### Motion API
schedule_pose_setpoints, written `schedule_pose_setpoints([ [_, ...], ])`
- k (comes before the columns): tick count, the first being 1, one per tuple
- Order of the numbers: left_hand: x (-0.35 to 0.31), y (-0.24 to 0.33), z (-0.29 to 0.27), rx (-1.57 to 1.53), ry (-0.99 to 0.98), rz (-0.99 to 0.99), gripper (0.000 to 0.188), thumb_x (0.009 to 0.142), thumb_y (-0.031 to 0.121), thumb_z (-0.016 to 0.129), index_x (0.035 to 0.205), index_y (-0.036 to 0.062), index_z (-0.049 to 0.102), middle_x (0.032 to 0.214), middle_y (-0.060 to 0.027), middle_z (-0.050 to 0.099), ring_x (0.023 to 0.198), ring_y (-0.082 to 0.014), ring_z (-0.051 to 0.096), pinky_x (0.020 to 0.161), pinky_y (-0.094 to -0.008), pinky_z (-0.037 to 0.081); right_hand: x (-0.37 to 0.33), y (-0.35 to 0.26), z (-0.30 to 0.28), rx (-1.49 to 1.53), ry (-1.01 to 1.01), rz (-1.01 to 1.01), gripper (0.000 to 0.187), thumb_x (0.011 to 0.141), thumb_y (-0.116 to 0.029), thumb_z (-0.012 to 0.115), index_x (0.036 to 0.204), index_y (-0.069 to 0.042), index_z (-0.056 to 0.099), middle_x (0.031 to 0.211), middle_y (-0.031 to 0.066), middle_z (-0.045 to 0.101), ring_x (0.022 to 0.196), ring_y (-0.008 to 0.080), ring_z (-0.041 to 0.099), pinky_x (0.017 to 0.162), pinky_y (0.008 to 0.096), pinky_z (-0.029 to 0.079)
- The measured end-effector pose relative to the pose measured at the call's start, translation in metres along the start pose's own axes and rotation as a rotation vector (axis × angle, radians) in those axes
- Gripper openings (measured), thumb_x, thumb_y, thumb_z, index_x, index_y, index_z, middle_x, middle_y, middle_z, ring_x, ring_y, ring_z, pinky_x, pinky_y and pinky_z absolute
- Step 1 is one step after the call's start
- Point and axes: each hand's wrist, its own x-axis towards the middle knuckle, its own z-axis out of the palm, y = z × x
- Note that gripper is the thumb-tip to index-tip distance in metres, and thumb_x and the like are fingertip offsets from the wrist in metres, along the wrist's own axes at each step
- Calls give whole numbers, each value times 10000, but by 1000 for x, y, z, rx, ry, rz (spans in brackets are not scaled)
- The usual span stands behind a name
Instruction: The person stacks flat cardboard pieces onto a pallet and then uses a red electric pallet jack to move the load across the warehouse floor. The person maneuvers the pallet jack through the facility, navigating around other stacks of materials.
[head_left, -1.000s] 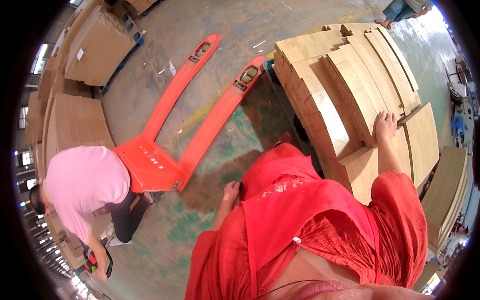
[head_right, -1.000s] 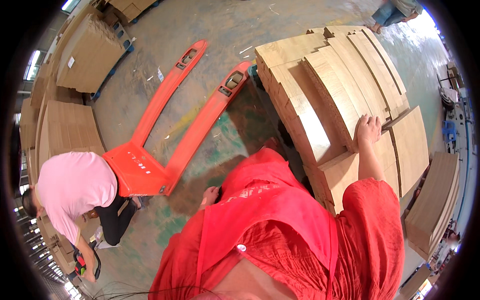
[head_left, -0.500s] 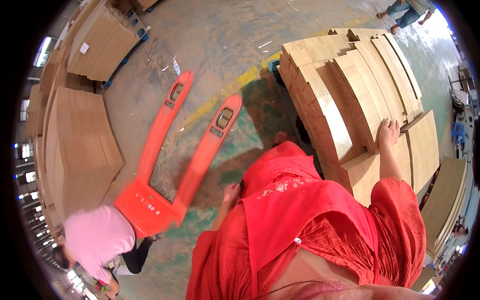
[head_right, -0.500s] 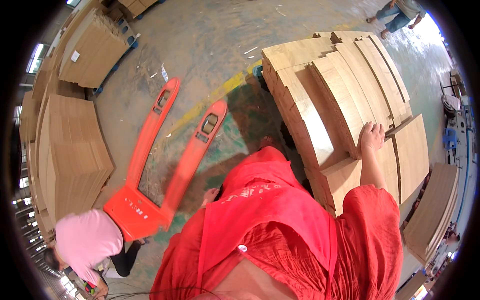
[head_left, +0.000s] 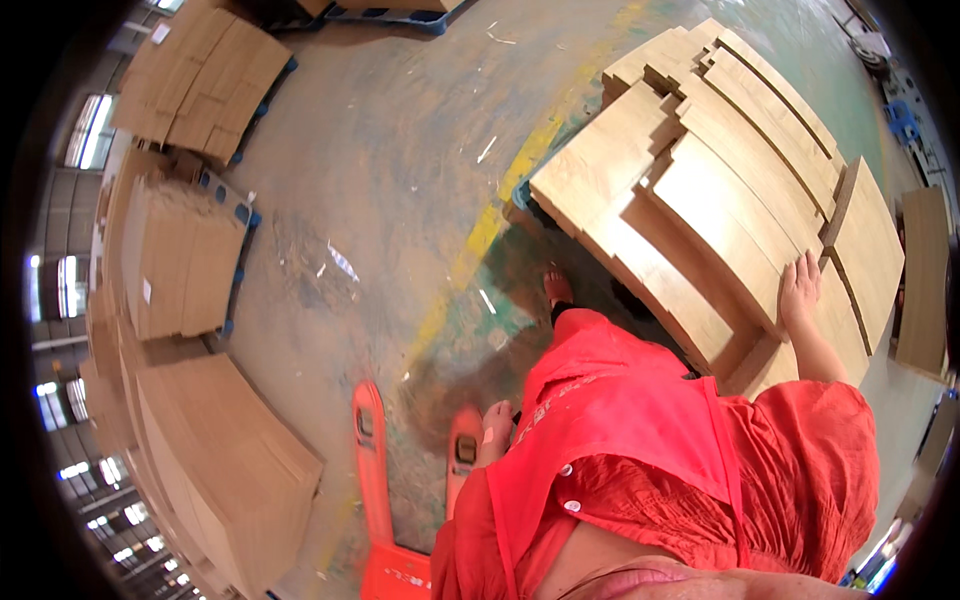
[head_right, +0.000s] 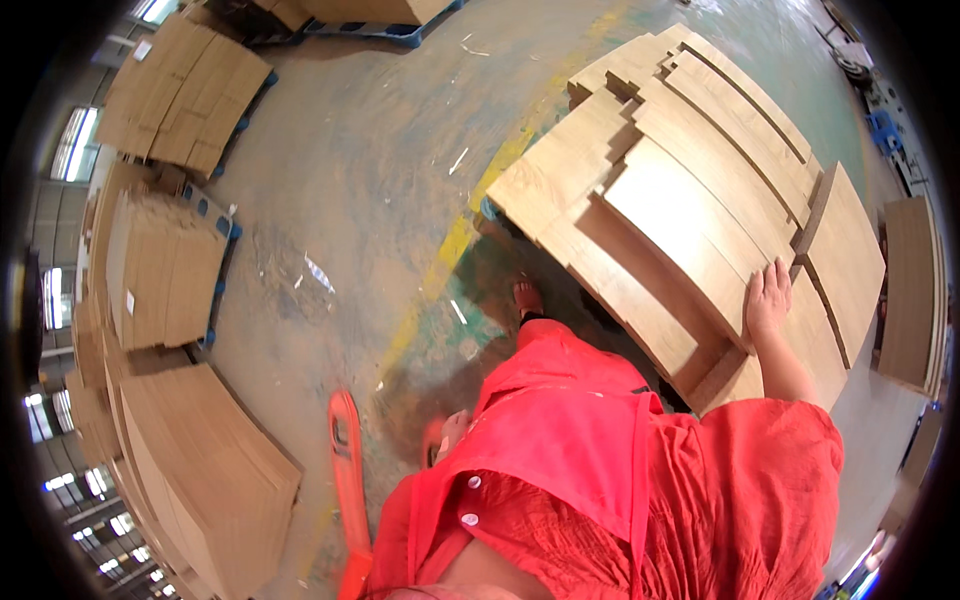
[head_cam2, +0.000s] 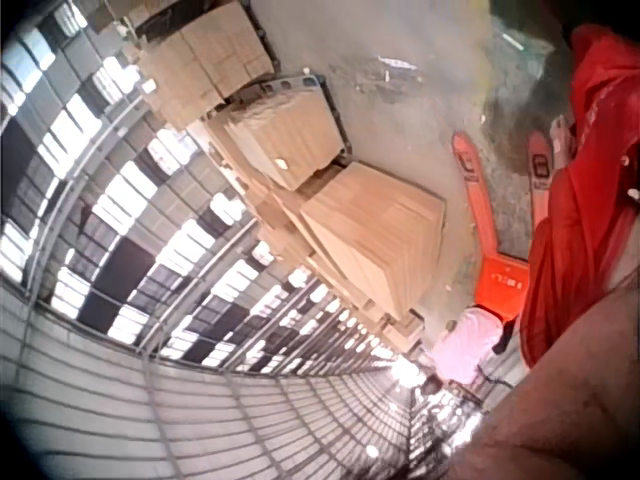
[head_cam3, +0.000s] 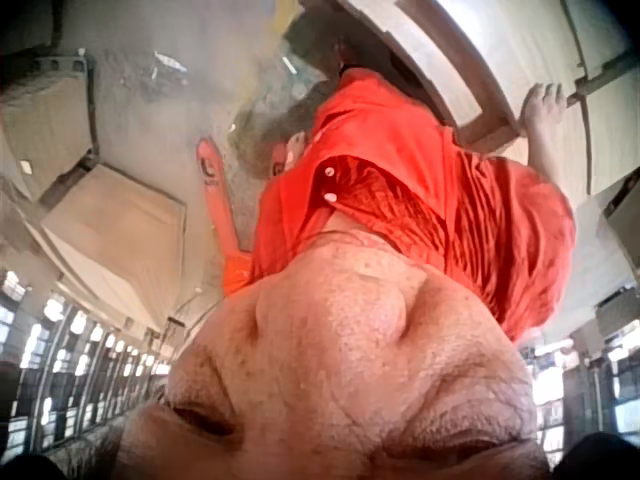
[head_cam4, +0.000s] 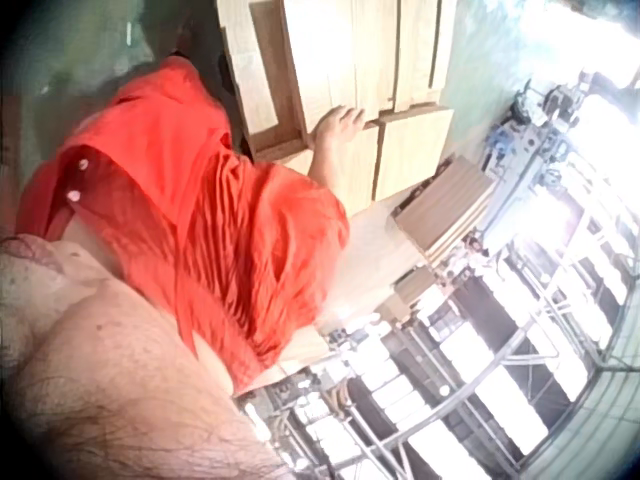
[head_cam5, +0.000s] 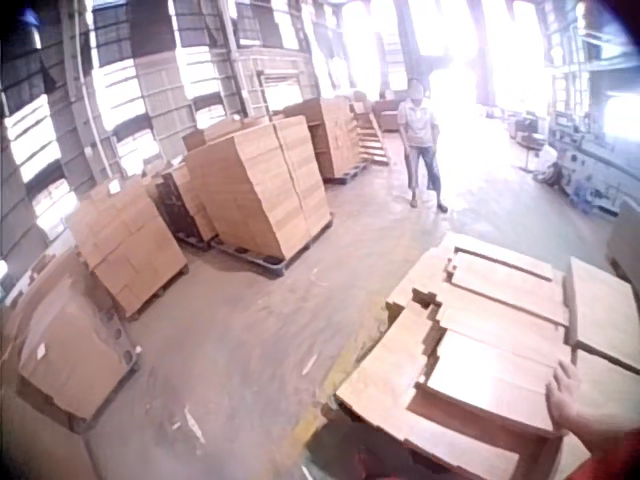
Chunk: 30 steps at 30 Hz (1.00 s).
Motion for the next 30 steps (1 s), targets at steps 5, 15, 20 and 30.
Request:
schedule_pose_setpoints([
  [5,72,76,-65,84,-19,22,379,899,330,522,997,-9,660,886,-79,680,767,-199,610,701,-351,484,8,6,0,0,-101,53,450,955,-325,415,1256,-4,511,1411,142,413,1315,316,356,1083,394,301],
  [15,245,226,-195,140,31,-22,435,923,372,530,1160,21,630,1016,-110,680,928,-204,622,824,-343,478,120,-150,-16,32,270,111,480,958,-313,428,1248,62,499,1348,211,454,1253,347,423,1066,401,320],
  [20,350,259,-282,373,-148,290,409,945,356,489,1061,4,662,906,-94,678,827,-177,620,714,-321,486,133,-308,-10,114,218,171,464,950,-292,445,1254,55,496,1359,208,447,1257,345,419,1078,405,310],
  [30,503,510,-392,236,-115,49,326,952,281,524,1098,-3,590,816,-18,589,619,-86,491,509,-253,395,75,-503,3,107,-24,308,485,904,-295,543,1270,16,475,1410,167,386,1264,354,399,1041,447,330],
])
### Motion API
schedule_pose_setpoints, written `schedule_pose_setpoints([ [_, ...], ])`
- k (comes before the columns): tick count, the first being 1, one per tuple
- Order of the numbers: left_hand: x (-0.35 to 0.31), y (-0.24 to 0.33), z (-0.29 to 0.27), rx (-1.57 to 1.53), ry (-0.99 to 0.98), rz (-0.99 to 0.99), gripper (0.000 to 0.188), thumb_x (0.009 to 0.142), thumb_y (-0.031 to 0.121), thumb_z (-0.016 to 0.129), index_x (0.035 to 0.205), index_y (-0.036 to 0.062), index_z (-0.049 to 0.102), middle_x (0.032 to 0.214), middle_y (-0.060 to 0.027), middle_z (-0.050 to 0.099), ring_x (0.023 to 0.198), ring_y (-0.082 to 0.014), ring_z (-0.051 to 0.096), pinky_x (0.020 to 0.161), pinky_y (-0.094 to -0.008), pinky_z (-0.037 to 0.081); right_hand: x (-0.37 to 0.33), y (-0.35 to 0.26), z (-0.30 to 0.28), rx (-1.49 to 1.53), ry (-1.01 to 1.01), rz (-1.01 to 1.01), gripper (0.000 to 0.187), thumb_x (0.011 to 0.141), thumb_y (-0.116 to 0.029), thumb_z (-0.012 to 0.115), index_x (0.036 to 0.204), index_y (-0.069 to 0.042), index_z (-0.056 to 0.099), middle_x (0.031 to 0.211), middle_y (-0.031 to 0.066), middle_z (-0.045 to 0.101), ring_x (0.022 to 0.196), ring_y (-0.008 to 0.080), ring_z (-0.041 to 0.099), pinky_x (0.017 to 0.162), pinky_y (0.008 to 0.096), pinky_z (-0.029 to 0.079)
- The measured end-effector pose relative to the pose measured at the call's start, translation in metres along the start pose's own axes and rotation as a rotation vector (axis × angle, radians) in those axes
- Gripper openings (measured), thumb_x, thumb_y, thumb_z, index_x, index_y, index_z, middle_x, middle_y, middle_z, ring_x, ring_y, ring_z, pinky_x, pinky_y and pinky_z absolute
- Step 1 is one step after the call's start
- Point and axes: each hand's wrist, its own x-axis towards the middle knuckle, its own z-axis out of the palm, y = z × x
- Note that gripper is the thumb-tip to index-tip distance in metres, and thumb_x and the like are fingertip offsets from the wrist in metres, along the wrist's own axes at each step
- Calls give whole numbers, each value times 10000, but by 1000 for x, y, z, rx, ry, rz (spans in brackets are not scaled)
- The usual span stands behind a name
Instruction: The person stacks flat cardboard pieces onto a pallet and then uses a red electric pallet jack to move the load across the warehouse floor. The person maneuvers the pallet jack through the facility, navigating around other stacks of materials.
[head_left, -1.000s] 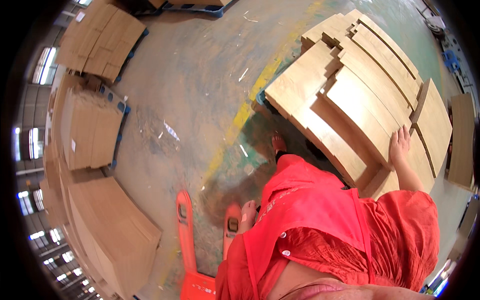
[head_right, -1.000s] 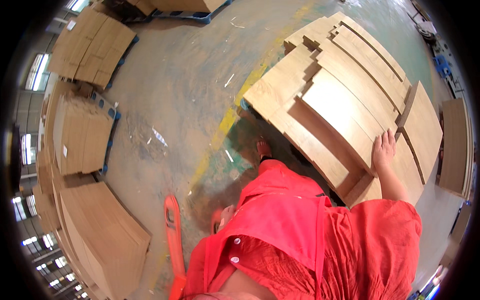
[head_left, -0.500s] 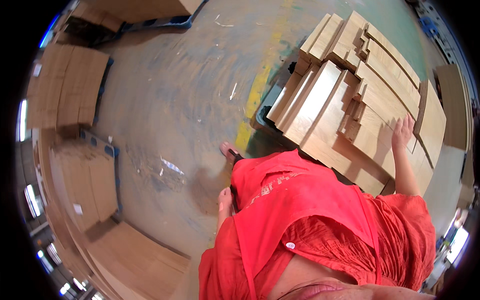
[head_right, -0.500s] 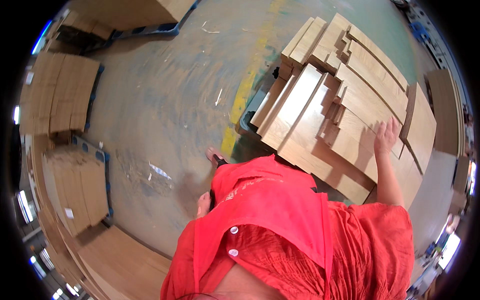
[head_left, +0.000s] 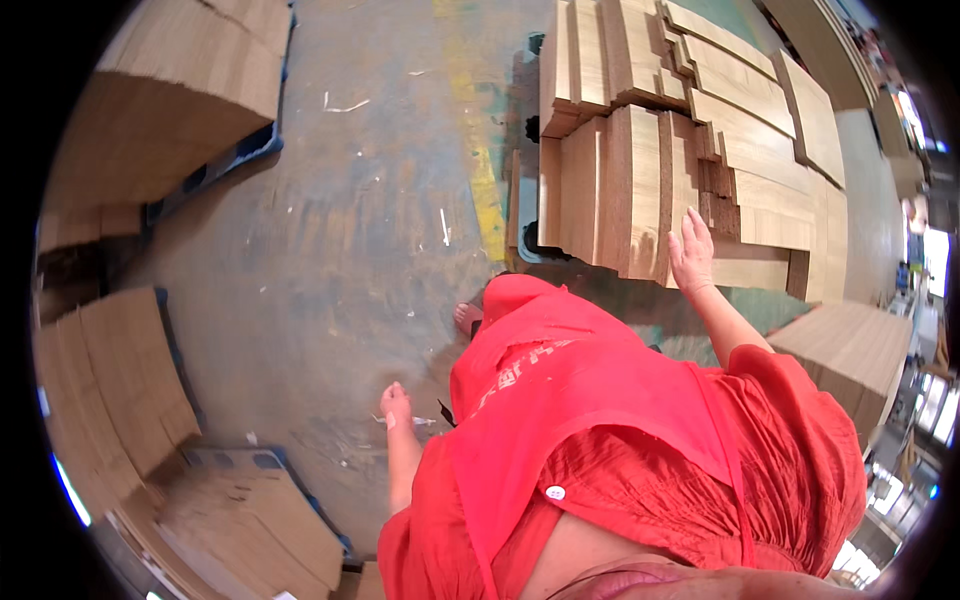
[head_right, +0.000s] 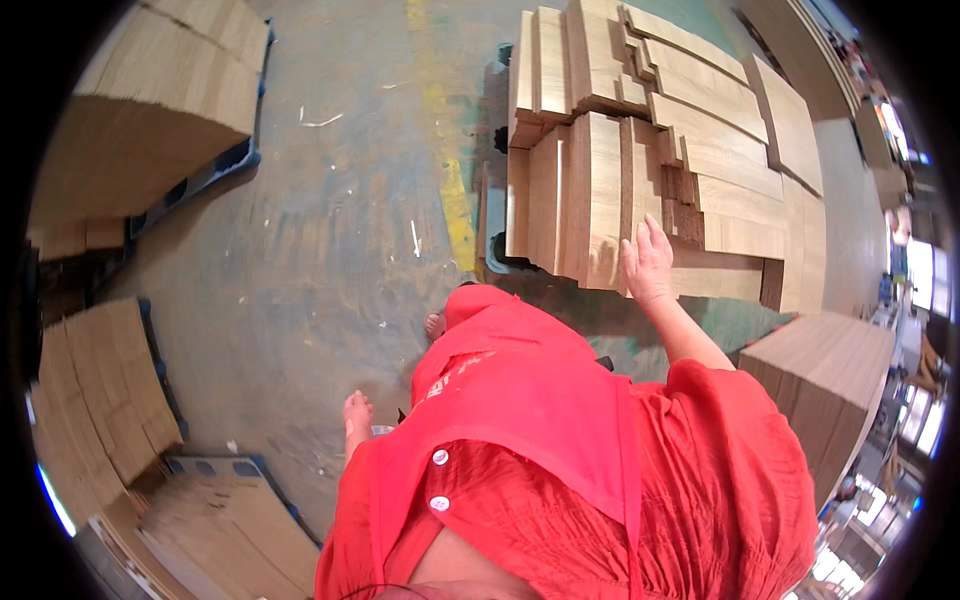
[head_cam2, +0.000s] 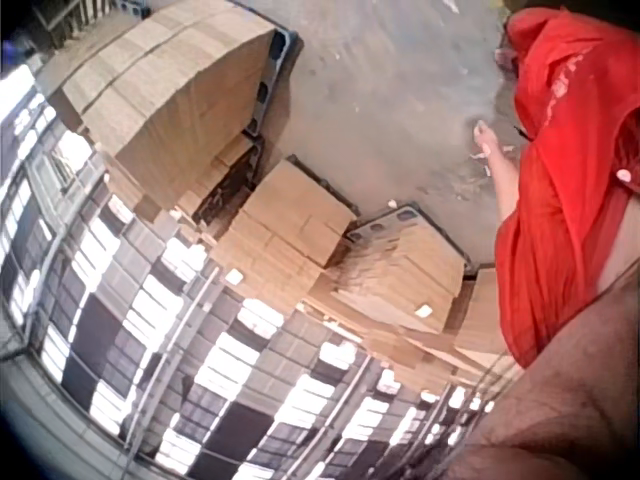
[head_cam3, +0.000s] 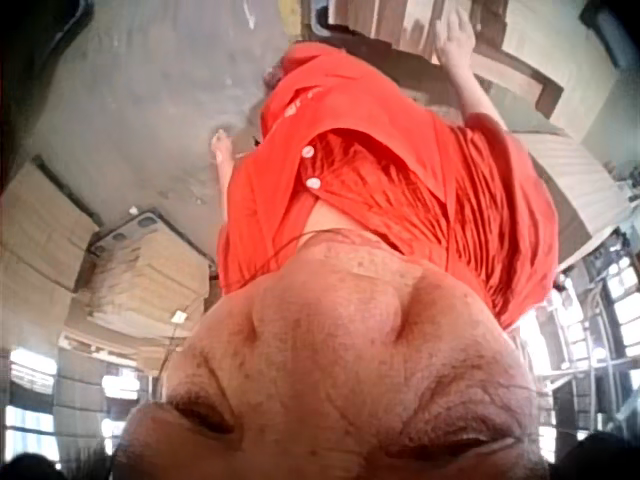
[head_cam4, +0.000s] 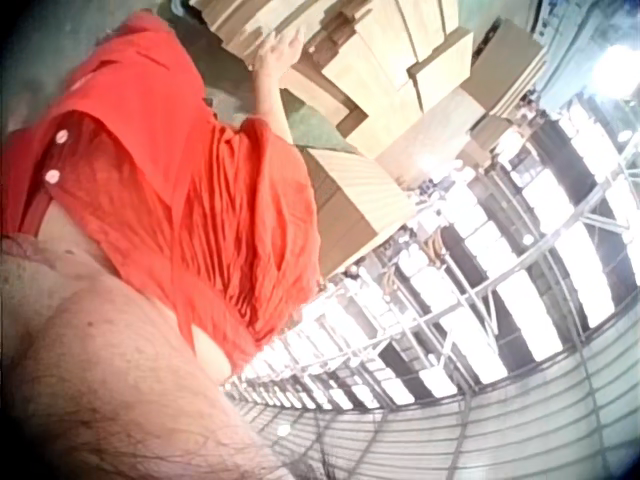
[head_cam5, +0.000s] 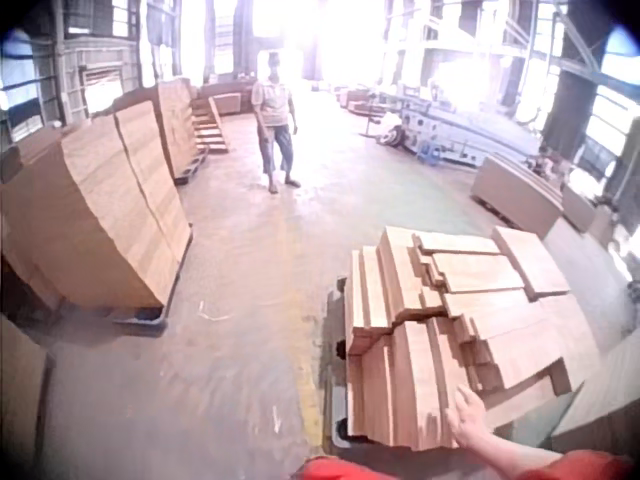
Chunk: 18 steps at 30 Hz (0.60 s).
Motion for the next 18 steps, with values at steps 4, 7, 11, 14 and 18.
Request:
schedule_pose_setpoints([
  [4,35,105,27,63,-51,49,341,951,292,525,1138,13,583,918,-37,626,654,-82,508,539,-236,412,-13,-21,20,4,22,186,479,910,-292,542,1266,20,471,1406,184,385,1262,370,395,1035,446,338],
  [7,27,196,75,109,-143,106,360,944,310,538,1158,24,579,970,-44,645,683,-83,528,552,-232,427,-6,-34,47,86,50,248,482,909,-279,545,1262,40,467,1411,210,369,1269,379,387,1041,444,338],
  [11,34,280,132,317,-256,223,417,941,385,530,1200,59,549,1028,-51,625,797,-139,576,627,-275,483,40,-61,77,159,39,349,474,896,-253,560,1250,51,477,1398,225,379,1256,390,396,1033,439,349],
  [14,31,342,170,417,-272,231,374,922,344,575,1137,40,599,910,-21,637,677,-85,536,546,-234,431,64,-72,91,221,45,410,470,886,-234,573,1245,52,475,1388,228,384,1245,393,405,1025,450,353],
  [18,64,423,219,715,-294,414,433,922,366,562,1128,-11,616,958,-80,660,789,-165,598,707,-312,492,110,-69,91,331,118,493,476,889,-204,570,1263,63,447,1385,242,373,1239,403,405,1037,445,343],
])
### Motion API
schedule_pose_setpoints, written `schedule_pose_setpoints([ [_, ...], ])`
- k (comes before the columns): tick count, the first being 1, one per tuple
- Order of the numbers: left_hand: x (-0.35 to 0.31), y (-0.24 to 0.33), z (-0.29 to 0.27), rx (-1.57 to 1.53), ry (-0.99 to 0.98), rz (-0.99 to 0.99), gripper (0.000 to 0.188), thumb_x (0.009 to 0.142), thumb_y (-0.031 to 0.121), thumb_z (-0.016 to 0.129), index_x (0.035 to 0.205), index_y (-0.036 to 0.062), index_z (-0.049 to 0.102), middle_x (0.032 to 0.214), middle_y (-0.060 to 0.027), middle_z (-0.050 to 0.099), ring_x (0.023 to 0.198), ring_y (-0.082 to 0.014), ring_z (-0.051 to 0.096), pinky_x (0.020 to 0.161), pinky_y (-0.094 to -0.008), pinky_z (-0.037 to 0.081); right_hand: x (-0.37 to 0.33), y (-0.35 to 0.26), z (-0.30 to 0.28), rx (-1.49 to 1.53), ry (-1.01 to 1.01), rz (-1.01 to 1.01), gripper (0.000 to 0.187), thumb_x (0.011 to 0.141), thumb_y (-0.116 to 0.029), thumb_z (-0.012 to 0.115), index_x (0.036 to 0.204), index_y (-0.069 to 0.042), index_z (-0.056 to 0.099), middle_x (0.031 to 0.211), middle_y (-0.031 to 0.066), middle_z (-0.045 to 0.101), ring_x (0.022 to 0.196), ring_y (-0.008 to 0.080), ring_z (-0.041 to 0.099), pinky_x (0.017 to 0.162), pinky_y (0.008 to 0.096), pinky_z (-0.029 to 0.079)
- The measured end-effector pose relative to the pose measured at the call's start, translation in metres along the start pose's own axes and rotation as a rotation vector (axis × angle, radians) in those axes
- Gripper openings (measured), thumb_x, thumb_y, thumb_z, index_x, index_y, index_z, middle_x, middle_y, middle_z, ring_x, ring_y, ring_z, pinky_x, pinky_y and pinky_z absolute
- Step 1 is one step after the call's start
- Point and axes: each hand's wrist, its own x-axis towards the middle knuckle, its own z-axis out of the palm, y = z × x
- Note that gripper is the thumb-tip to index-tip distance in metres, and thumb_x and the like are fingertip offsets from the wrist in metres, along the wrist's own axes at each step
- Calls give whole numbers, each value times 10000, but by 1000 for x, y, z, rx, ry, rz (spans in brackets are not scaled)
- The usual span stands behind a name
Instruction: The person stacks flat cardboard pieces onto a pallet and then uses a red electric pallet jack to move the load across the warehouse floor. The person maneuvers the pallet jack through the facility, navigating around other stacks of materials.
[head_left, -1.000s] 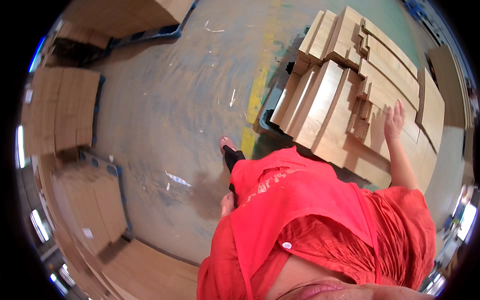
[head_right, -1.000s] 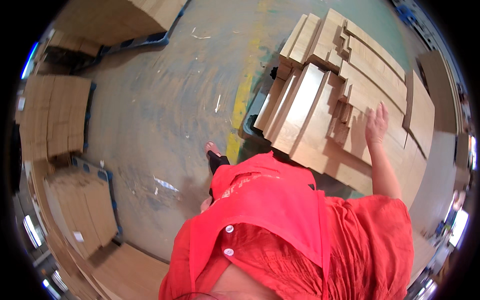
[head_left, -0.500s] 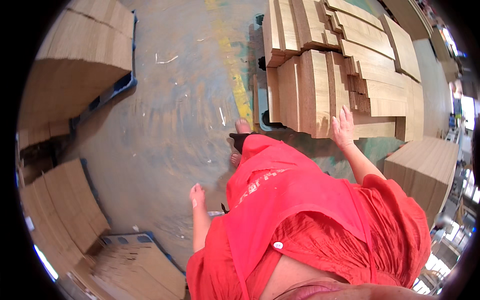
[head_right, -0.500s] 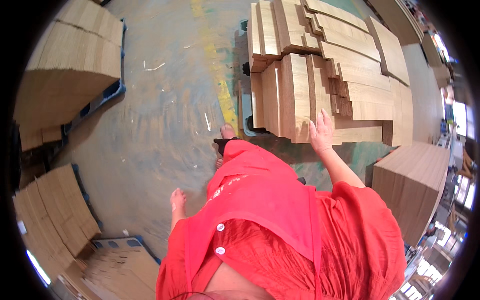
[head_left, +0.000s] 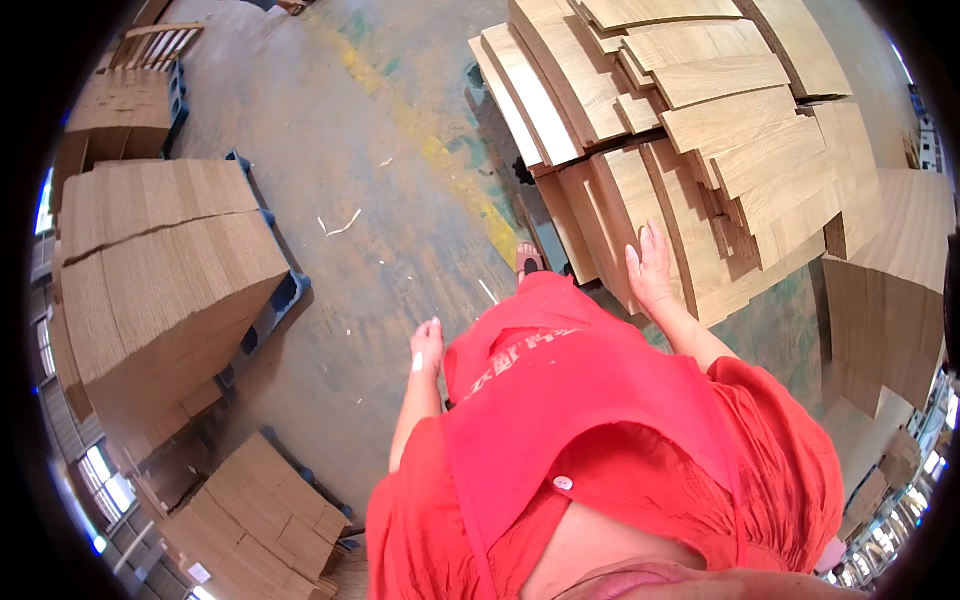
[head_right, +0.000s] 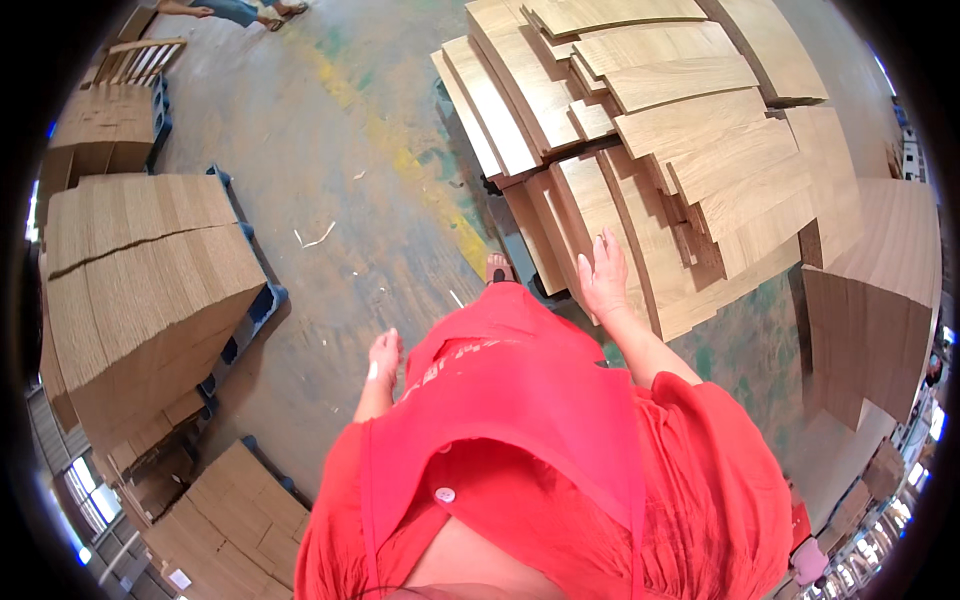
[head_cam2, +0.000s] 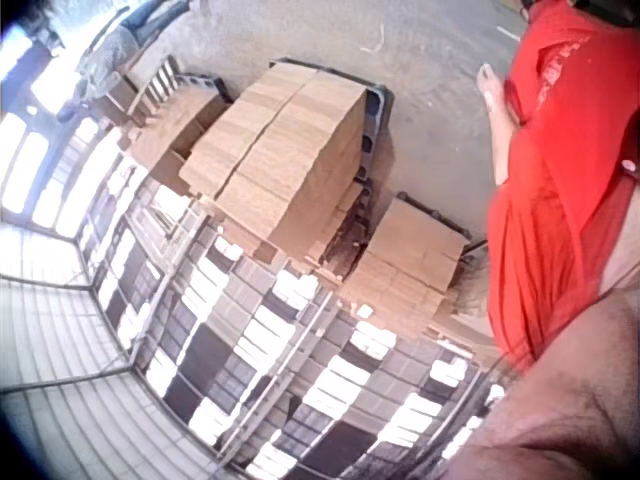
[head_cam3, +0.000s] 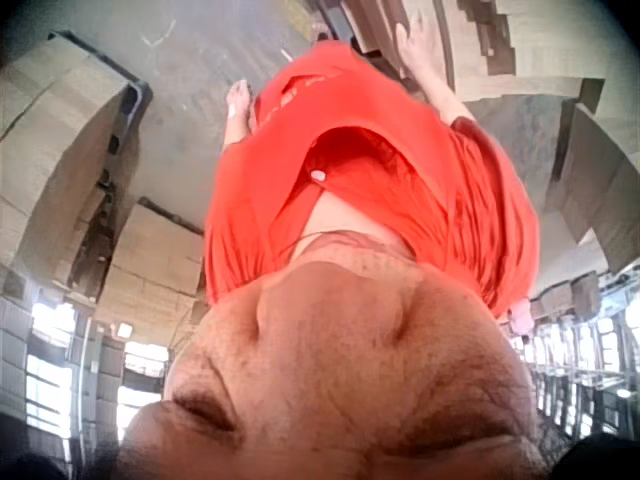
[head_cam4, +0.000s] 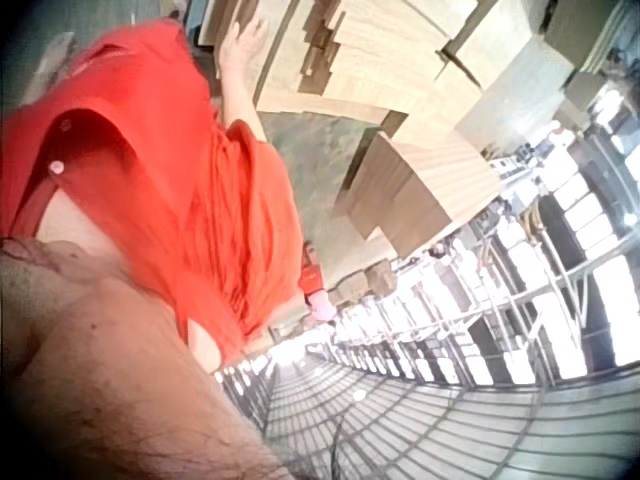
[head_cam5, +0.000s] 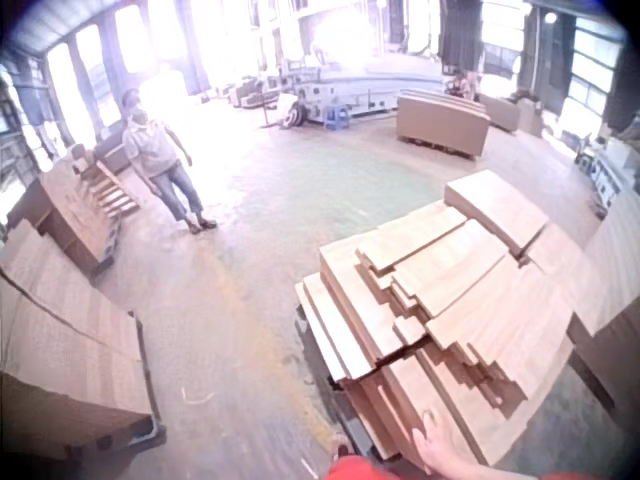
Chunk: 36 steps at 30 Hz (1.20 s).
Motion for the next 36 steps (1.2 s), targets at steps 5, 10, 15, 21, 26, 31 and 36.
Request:
schedule_pose_setpoints([
  [5,100,93,8,49,-37,187,423,930,409,534,1156,58,597,992,-41,637,874,-152,574,699,-314,479,13,-8,-12,85,-7,198,495,918,-193,533,1309,79,399,1405,244,340,1283,389,360,1080,417,303],
  [10,144,190,38,90,-163,301,463,918,402,553,1203,38,583,1067,-69,637,929,-182,587,775,-331,485,-11,-14,-18,110,9,326,489,938,-177,504,1333,79,373,1405,236,342,1300,364,350,1086,403,293],
  [15,175,257,83,243,-348,350,521,885,416,558,1161,-22,609,1111,-206,646,1056,-288,612,945,-346,437,-52,-71,-17,239,-27,704,466,935,-148,512,1332,62,390,1361,218,395,1179,327,490,991,369,416],
  [21,213,259,126,409,-744,391,461,889,334,563,1173,-28,589,1100,-203,650,1021,-302,629,891,-355,473,-99,-153,68,182,-227,892,474,911,-152,558,1314,54,420,1337,215,432,1155,327,514,973,369,433],
  [26,250,247,106,557,-936,367,419,892,258,607,1192,-30,556,1081,-200,640,998,-285,626,861,-350,484,-77,-157,231,203,-496,738,568,857,-208,628,1296,91,427,1361,270,416,1267,394,414,1048,417,358],
  [31,310,184,75,475,-857,550,373,874,226,609,1145,-27,570,1049,-213,615,953,-350,608,845,-386,476,-52,-65,432,133,-676,726,711,818,-297,669,1315,123,383,1401,292,353,1323,396,336,1094,418,296],
  [36,337,177,57,605,-994,618,423,840,170,639,1198,-26,527,1060,-205,596,970,-364,574,834,-407,469,-76,67,580,-210,-547,825,935,731,-477,723,1365,89,334,1453,290,268,1333,430,297,1107,456,263],
])
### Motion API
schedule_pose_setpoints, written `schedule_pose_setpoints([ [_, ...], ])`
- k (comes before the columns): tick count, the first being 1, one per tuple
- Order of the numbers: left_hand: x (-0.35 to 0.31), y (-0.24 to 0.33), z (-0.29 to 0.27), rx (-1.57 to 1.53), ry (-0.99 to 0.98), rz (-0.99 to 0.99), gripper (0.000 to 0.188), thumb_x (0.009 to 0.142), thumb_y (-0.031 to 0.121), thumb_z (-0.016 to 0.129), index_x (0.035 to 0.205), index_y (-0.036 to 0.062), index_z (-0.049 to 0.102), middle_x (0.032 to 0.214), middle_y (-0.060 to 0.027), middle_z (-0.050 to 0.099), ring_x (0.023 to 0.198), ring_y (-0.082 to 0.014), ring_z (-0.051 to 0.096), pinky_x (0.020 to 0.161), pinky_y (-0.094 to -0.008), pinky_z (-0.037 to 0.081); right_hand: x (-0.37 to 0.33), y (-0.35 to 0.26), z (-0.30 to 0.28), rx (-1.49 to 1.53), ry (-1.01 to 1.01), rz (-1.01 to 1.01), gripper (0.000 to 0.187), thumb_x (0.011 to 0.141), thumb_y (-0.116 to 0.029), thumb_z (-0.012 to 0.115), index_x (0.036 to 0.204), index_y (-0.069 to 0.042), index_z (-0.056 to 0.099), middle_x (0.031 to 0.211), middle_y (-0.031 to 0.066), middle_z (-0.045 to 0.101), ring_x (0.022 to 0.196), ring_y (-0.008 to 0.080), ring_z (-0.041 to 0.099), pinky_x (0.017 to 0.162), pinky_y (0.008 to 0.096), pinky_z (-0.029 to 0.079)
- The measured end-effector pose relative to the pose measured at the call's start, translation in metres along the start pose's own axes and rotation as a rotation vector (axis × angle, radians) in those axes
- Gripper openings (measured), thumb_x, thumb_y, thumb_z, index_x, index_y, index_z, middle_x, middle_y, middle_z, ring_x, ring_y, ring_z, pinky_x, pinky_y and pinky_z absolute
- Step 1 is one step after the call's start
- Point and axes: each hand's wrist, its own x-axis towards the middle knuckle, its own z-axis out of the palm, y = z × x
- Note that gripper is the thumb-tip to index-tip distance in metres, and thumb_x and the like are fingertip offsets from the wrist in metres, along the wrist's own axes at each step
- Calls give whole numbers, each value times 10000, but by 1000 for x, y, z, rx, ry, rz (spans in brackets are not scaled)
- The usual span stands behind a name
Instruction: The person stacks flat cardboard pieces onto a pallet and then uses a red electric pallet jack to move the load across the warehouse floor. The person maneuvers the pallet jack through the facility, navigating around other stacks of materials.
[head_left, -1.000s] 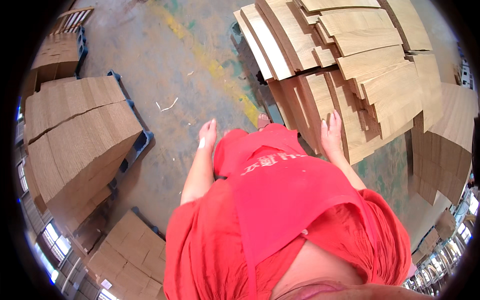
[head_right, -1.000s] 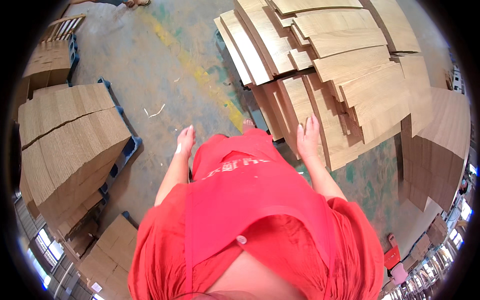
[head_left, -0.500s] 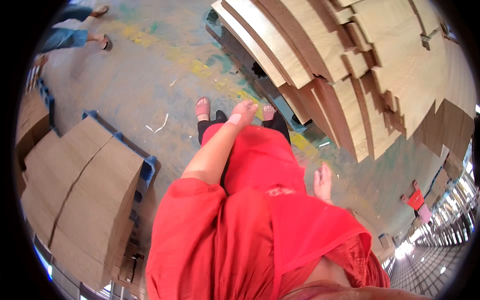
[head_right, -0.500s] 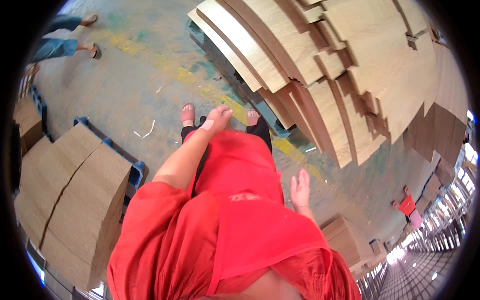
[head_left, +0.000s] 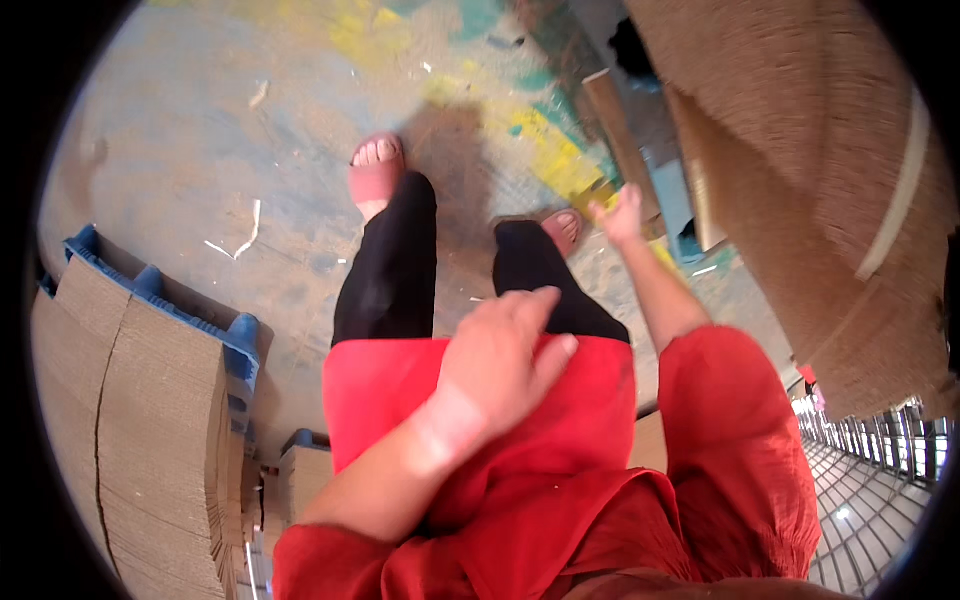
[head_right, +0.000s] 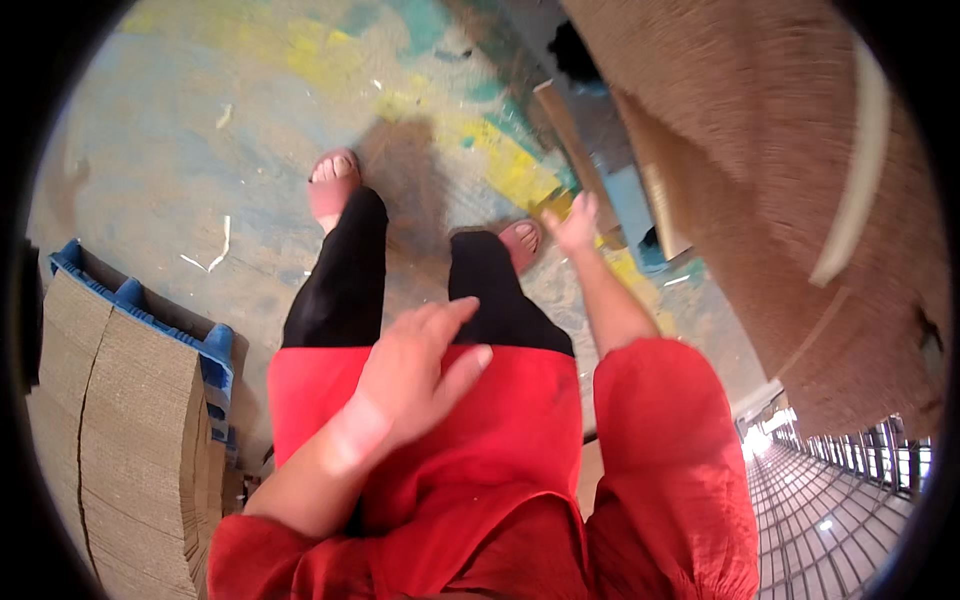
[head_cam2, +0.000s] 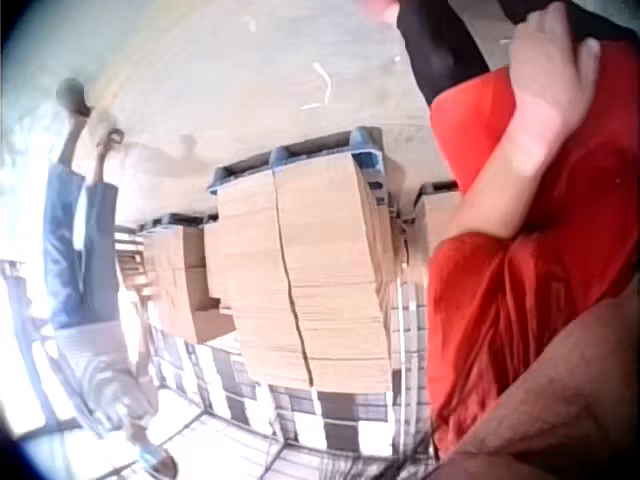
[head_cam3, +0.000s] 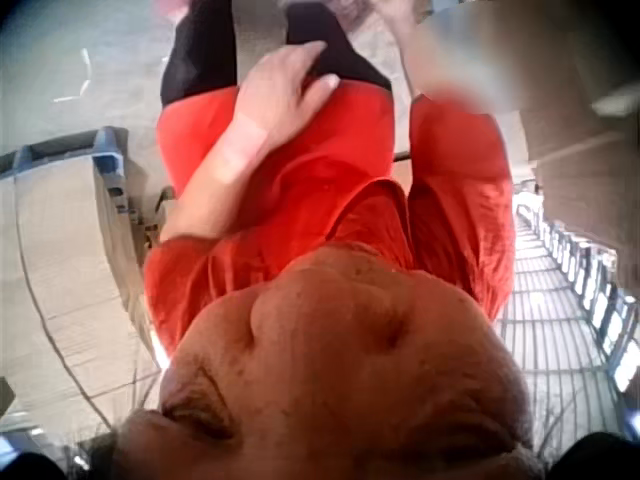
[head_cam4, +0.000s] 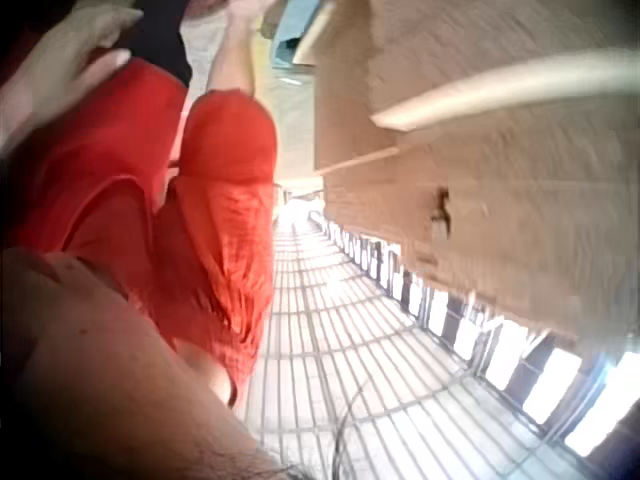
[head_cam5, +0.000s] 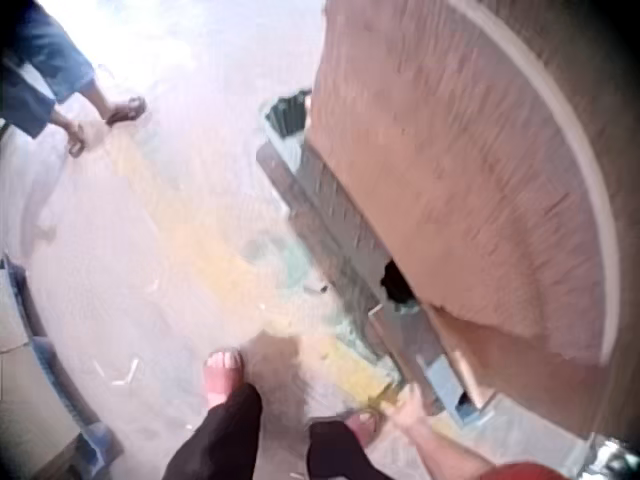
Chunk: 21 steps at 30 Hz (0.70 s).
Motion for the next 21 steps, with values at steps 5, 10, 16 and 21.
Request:
schedule_pose_setpoints([
  [5,-17,-5,-21,-55,-93,-26,542,794,140,693,1268,-22,485,1112,-197,586,952,-343,573,839,-368,472,84,8,9,-106,110,255,1058,679,-547,747,1445,-27,237,1473,232,287,1369,362,271,1130,405,239],
  [10,-12,-3,-7,-96,-148,-14,528,790,136,688,1256,-20,495,1074,-191,593,931,-340,578,814,-383,480,88,39,1,106,-30,161,873,760,-448,721,1422,-57,308,1459,193,339,1350,331,322,1117,380,269],
  [16,-12,-9,31,7,-154,-66,442,820,147,656,1211,-10,521,1066,-204,600,955,-356,591,820,-386,484,48,56,20,-695,-241,-230,482,891,-314,515,1322,-112,441,1286,193,502,1106,354,542,999,431,395],
  [21,-11,-18,44,-37,-168,-143,441,838,145,638,1227,-22,512,1066,-205,611,981,-341,599,832,-378,486,-8,23,-13,-142,-93,-98,784,726,-300,757,1381,-158,352,1494,151,244,1361,350,273,1098,472,272],
])
